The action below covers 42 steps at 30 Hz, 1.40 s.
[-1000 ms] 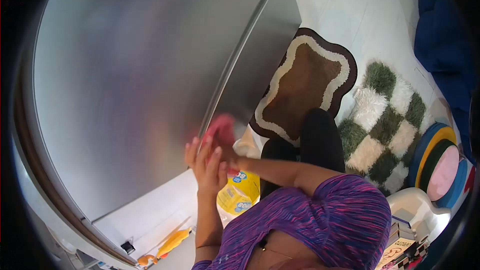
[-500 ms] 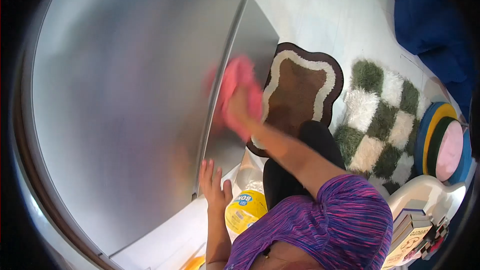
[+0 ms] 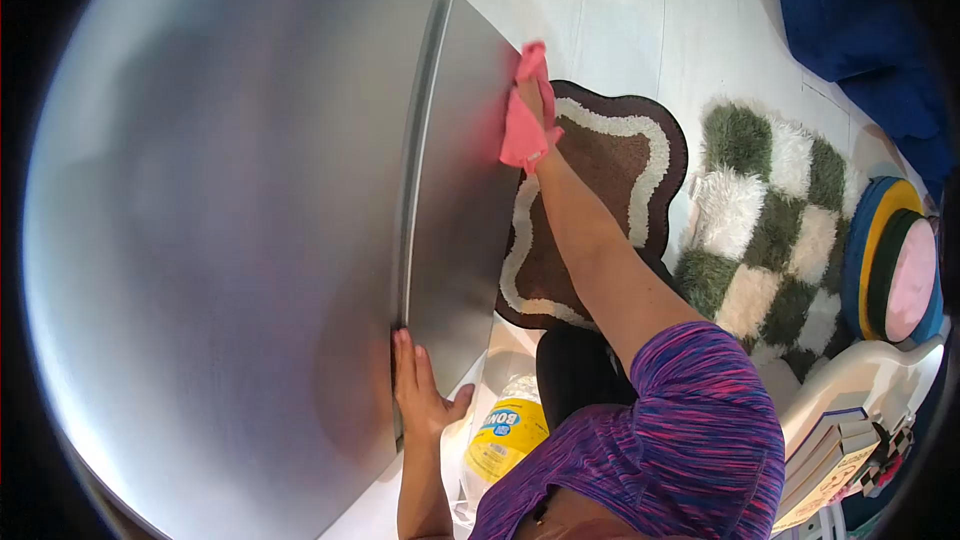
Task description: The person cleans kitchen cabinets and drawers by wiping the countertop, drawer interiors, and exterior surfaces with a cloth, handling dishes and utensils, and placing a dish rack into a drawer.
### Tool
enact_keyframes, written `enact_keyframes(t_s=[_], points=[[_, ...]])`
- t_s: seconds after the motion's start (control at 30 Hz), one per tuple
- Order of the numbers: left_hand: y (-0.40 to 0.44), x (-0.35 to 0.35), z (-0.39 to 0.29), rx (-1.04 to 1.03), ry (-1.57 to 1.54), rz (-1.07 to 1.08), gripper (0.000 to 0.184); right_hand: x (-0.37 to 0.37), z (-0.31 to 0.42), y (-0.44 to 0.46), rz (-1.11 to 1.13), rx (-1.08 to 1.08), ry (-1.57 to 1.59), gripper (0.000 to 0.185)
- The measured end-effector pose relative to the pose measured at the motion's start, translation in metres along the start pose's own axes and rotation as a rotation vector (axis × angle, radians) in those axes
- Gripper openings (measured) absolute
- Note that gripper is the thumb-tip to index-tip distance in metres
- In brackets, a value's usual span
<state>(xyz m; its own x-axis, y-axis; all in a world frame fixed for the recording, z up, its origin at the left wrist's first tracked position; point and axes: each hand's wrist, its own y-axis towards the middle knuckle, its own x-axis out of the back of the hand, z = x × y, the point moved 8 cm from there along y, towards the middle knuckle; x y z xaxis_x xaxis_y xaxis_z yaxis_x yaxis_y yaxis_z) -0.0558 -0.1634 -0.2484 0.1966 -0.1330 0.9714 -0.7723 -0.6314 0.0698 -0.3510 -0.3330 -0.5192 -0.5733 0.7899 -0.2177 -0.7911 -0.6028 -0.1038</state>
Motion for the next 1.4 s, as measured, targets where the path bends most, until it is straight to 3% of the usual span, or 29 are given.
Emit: enact_keyframes(t_s=[0.07,0.17,0.27,0.33,0.47,0.53,0.57,0.63,0.7,0.73,0.83,0.9,0.93,0.97,1.03,1.1,1.13,1.17,1.2,1.23,1.33,1.37,1.4], points=[[0.002,0.001,-0.002,-0.035,-0.018,-0.009,0.086,0.000,-0.027,-0.047,-0.002,-0.063,-0.022,0.044],[0.004,0.002,-0.003,-0.056,-0.039,-0.020,0.087,-0.022,-0.049,-0.195,0.072,-0.231,-0.071,0.047],[0.005,0.001,-0.002,-0.037,-0.045,-0.017,0.080,-0.049,-0.040,-0.344,0.142,-0.416,-0.086,0.049],[0.005,0.001,-0.001,-0.028,-0.043,0.006,0.081,-0.053,-0.022,-0.386,0.093,-0.533,-0.125,0.050],[0.002,0.003,0.003,-0.018,-0.081,0.018,0.084,-0.035,-0.035,-0.273,-0.299,-0.750,-0.044,0.062],[0.005,0.006,0.003,-0.001,-0.155,-0.023,0.088,-0.043,-0.157,-0.162,0.103,-0.328,-0.553,0.039],[0.005,0.003,0.003,0.001,-0.155,-0.024,0.088,-0.026,-0.112,-0.110,0.071,-0.118,-0.375,0.039],[0.004,0.007,0.003,-0.031,-0.195,-0.074,0.088,-0.027,-0.120,-0.060,-0.073,0.120,-0.814,0.036],[0.005,0.007,0.002,-0.023,-0.198,-0.068,0.088,-0.014,-0.082,-0.100,-0.147,-0.093,-0.331,0.037],[0.007,0.008,0.001,-0.030,-0.203,-0.079,0.088,-0.023,-0.072,-0.144,-0.118,-0.145,-0.246,0.037],[0.006,0.007,0.003,-0.013,-0.206,-0.061,0.087,-0.065,-0.053,-0.343,0.135,-0.316,-0.168,0.039],[0.007,0.010,0.002,-0.038,-0.226,-0.089,0.086,-0.120,-0.078,-0.526,0.551,-0.345,-0.047,0.041],[0.008,0.011,0.000,-0.054,-0.271,-0.080,0.082,-0.081,0.033,-0.506,0.997,-0.579,0.096,0.044],[0.005,0.014,-0.001,-0.052,-0.265,-0.089,0.082,-0.097,0.022,-0.545,0.768,-0.623,0.372,0.035],[-0.003,0.013,0.000,0.010,-0.356,-0.092,0.078,-0.064,0.106,-0.467,1.047,0.110,0.041,0.030],[-0.018,0.014,-0.012,0.061,-0.463,-0.109,0.075,-0.063,0.122,-0.388,1.125,-0.308,0.758,0.026],[-0.026,0.013,-0.024,0.030,-0.372,-0.065,0.074,-0.072,0.047,-0.387,1.172,-0.345,0.676,0.033],[-0.035,0.012,-0.035,0.008,-0.280,-0.019,0.073,-0.076,0.130,-0.315,1.701,0.199,0.199,0.035],[-0.043,0.016,-0.043,0.072,-0.267,0.022,0.070,-0.077,0.117,-0.270,1.125,0.375,-0.100,0.035],[-0.057,0.017,-0.046,0.095,-0.263,0.012,0.070,-0.069,0.104,-0.235,0.801,0.410,-0.235,0.035],[-0.104,0.031,-0.048,0.282,-0.308,-0.098,0.066,-0.040,0.063,-0.128,0.223,0.346,-0.252,0.034],[-0.117,0.040,-0.054,0.223,-0.319,-0.239,0.066,-0.031,0.049,-0.111,0.105,0.283,-0.192,0.034],[-0.132,0.043,-0.054,0.298,-0.302,-0.278,0.066,-0.026,0.037,-0.104,0.025,0.225,-0.148,0.034]])
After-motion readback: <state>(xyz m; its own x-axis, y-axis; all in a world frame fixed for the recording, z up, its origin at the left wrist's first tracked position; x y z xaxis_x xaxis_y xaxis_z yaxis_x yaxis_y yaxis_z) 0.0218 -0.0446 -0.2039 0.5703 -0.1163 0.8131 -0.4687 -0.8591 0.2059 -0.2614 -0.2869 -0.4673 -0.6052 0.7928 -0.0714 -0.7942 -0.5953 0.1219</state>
